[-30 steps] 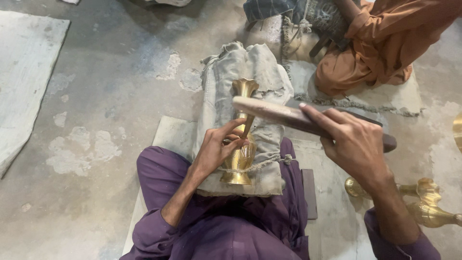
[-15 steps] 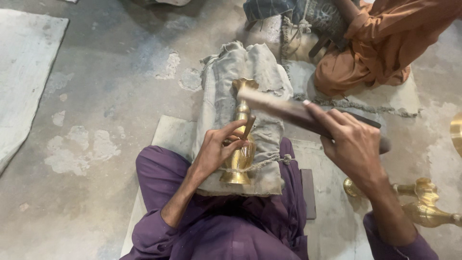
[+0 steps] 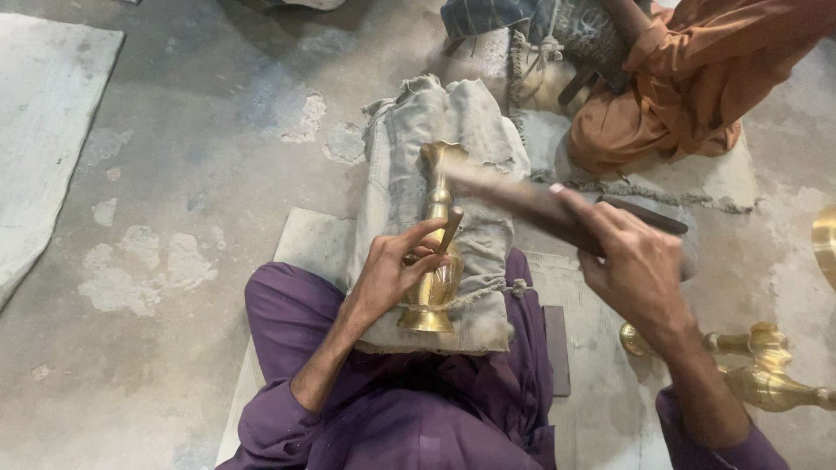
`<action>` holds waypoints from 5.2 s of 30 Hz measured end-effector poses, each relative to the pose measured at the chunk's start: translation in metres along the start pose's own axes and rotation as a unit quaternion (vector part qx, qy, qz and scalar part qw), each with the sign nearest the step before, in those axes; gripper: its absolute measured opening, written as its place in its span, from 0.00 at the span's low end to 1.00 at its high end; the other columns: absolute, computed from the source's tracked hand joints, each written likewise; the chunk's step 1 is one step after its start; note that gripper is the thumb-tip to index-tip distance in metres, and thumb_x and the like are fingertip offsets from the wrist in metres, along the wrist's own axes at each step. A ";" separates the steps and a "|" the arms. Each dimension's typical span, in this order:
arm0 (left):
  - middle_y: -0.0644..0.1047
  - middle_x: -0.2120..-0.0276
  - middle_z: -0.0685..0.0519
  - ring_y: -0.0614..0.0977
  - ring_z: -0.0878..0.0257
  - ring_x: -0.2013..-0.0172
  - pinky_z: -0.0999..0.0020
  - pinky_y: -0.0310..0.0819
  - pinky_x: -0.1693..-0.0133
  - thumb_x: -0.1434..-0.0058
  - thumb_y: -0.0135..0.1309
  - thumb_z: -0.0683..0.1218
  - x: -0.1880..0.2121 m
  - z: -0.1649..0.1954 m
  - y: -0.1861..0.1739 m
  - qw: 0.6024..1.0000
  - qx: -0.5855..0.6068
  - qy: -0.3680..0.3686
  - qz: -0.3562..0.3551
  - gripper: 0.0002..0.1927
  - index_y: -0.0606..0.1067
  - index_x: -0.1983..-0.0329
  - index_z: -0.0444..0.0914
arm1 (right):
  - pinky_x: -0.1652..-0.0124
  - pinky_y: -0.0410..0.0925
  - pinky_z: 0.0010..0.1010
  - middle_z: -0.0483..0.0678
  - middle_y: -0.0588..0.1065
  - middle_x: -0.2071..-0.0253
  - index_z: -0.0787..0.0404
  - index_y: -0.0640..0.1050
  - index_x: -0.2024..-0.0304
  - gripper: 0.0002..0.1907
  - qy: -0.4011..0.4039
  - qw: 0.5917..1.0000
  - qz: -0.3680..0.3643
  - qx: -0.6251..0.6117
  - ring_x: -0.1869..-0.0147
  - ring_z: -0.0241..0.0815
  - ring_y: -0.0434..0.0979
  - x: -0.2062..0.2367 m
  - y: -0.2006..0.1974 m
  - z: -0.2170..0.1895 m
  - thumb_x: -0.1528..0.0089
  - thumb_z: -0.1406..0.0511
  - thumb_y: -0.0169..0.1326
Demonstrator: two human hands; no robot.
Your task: The person sits on the floor with a brass vase resting on a cloth-covered cushion and hammers a punch against the vase's surface with a wooden mallet, repositioning the punch to work different spots, decorating the vase body. Finished brass vases lie on the floor beside them.
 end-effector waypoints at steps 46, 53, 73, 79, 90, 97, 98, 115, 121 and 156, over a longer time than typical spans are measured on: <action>0.86 0.58 0.48 0.89 0.60 0.57 0.63 0.86 0.55 0.37 0.60 0.42 0.003 0.007 0.010 0.996 -0.016 0.025 -0.083 0.29 0.70 0.32 0.47 | 0.61 0.78 0.35 0.51 0.79 0.54 0.50 0.66 0.30 0.33 0.142 0.975 0.011 -0.171 0.59 0.44 0.83 0.040 0.027 0.026 0.38 0.67 0.59; 0.85 0.57 0.49 0.89 0.60 0.57 0.63 0.86 0.56 0.37 0.59 0.43 -0.001 0.009 0.014 0.991 -0.038 0.041 -0.120 0.29 0.70 0.32 0.48 | 0.61 0.77 0.38 0.53 0.80 0.53 0.53 0.71 0.35 0.33 0.060 0.994 0.070 -0.053 0.58 0.47 0.83 0.059 0.030 0.021 0.44 0.68 0.62; 0.84 0.51 0.58 0.87 0.63 0.57 0.61 0.85 0.58 0.39 0.58 0.45 0.001 0.019 0.029 0.962 -0.078 0.140 -0.222 0.26 0.74 0.36 0.53 | 0.63 0.78 0.38 0.62 0.79 0.54 0.61 0.67 0.42 0.25 0.039 0.973 0.208 -0.086 0.59 0.53 0.84 0.124 0.063 0.030 0.39 0.70 0.60; 0.84 0.50 0.61 0.87 0.67 0.65 0.69 0.85 0.63 0.36 0.54 0.40 0.006 0.028 0.040 0.933 -0.159 0.185 -0.264 0.29 0.73 0.37 0.62 | 0.66 0.73 0.41 0.50 0.78 0.64 0.55 0.73 0.49 0.21 -0.010 0.973 0.229 -0.034 0.64 0.49 0.80 0.140 0.076 0.020 0.43 0.75 0.58; 0.85 0.57 0.56 0.88 0.65 0.62 0.67 0.86 0.59 0.36 0.58 0.44 -0.007 0.015 0.017 0.972 -0.076 0.146 -0.167 0.27 0.70 0.33 0.51 | 0.61 0.76 0.43 0.58 0.80 0.58 0.56 0.70 0.37 0.30 0.185 0.969 0.091 -0.139 0.59 0.54 0.84 0.139 0.111 0.052 0.42 0.68 0.59; 0.86 0.60 0.58 0.89 0.65 0.63 0.65 0.86 0.58 0.38 0.58 0.45 -0.013 0.005 0.022 0.968 -0.056 0.114 -0.219 0.27 0.73 0.34 0.51 | 0.65 0.79 0.35 0.53 0.77 0.50 0.38 0.66 0.29 0.39 0.173 0.975 -0.097 -0.098 0.64 0.48 0.84 0.124 0.129 0.028 0.42 0.61 0.63; 0.86 0.59 0.58 0.89 0.65 0.62 0.64 0.86 0.57 0.37 0.57 0.46 -0.013 0.008 0.024 0.963 -0.055 0.136 -0.228 0.26 0.73 0.35 0.51 | 0.65 0.79 0.35 0.51 0.78 0.50 0.36 0.66 0.30 0.39 0.158 0.980 -0.081 -0.091 0.64 0.47 0.84 0.122 0.124 0.023 0.43 0.61 0.63; 0.82 0.47 0.62 0.87 0.63 0.56 0.63 0.83 0.52 0.41 0.58 0.44 -0.008 0.021 0.040 0.931 -0.119 0.188 -0.288 0.27 0.74 0.37 0.55 | 0.70 0.74 0.40 0.49 0.80 0.57 0.48 0.73 0.42 0.28 0.047 0.987 0.146 0.041 0.59 0.48 0.81 0.125 0.070 0.028 0.43 0.73 0.62; 0.83 0.49 0.62 0.86 0.63 0.58 0.61 0.83 0.57 0.40 0.58 0.46 -0.004 0.018 0.034 0.932 -0.150 0.178 -0.277 0.26 0.75 0.37 0.54 | 0.67 0.76 0.39 0.48 0.80 0.56 0.54 0.73 0.41 0.24 0.009 0.989 0.149 0.018 0.60 0.46 0.82 0.114 0.077 0.022 0.39 0.71 0.62; 0.86 0.58 0.47 0.90 0.57 0.58 0.61 0.90 0.57 0.35 0.60 0.46 0.033 -0.029 0.001 0.993 0.058 -0.001 0.106 0.25 0.70 0.35 0.44 | 0.55 0.78 0.38 0.43 0.81 0.48 0.39 0.74 0.34 0.32 -0.083 0.994 -0.010 0.065 0.53 0.43 0.82 -0.012 -0.028 -0.019 0.42 0.64 0.62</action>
Point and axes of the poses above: each hand's wrist, its own x-axis away from the middle knuckle, its own y-axis out of the palm, z = x × y, the point moved 9 cm from there along -x, towards the middle knuckle
